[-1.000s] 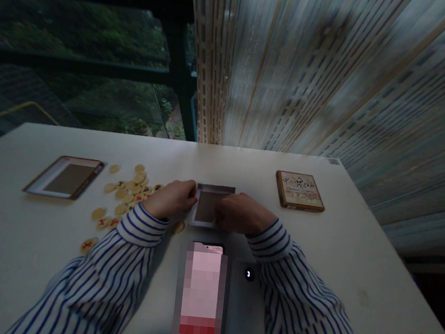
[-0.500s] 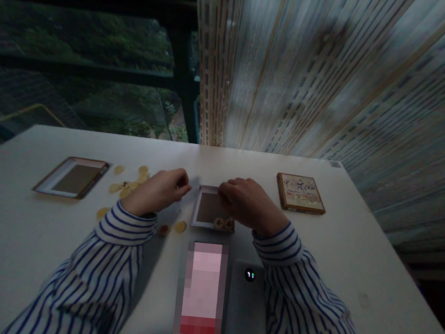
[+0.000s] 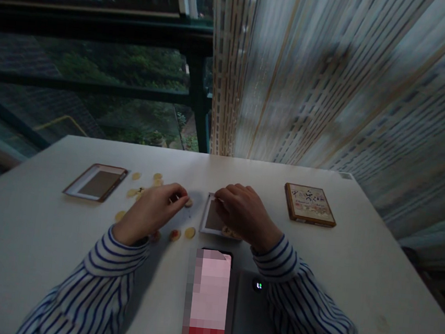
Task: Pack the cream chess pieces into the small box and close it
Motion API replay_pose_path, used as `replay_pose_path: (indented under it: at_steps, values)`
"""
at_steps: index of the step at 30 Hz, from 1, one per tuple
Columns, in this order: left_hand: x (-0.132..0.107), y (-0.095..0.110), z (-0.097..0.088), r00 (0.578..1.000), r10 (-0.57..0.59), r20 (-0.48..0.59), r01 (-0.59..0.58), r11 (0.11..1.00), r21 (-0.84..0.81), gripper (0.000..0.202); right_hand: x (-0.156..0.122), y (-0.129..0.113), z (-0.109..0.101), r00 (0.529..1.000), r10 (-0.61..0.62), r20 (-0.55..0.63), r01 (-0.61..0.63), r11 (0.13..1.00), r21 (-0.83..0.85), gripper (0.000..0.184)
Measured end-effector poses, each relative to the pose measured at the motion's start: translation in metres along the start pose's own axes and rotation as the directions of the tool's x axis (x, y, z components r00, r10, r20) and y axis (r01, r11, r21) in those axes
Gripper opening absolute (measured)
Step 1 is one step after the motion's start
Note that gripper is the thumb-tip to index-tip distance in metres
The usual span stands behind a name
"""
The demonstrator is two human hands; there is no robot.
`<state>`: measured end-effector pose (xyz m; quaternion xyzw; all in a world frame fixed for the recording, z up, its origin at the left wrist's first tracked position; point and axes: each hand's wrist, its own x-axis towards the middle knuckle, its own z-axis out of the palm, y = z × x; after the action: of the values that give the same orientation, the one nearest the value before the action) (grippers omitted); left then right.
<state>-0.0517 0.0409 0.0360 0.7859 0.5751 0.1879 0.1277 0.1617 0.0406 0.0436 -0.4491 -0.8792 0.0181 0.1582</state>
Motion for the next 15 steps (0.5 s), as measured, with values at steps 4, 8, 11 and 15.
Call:
replay_pose_path:
  at_steps: [4,8,11,15]
  values:
    - [-0.024,-0.014,0.019,0.995,0.082,-0.050,-0.086,0.992,-0.091,0.016,0.000,-0.007,0.009,0.999,-0.039,0.035,0.039,0.999,-0.003,0.015]
    - [-0.039,-0.023,0.039,0.984,0.176,-0.020,-0.177,0.975,-0.135,0.019,0.000,-0.014,0.016,0.996,-0.067,0.058,0.067,0.998,0.004,0.013]
    - [-0.044,-0.023,0.049,0.986,0.168,0.018,-0.165,0.979,-0.120,0.021,0.001,-0.017,0.019,0.994,-0.069,0.081,0.069,0.998,0.013,0.012]
    - [-0.046,-0.021,0.057,0.981,0.176,0.086,-0.170,0.983,-0.073,0.029,0.001,-0.018,0.024,0.992,-0.086,0.090,0.082,0.996,0.043,0.013]
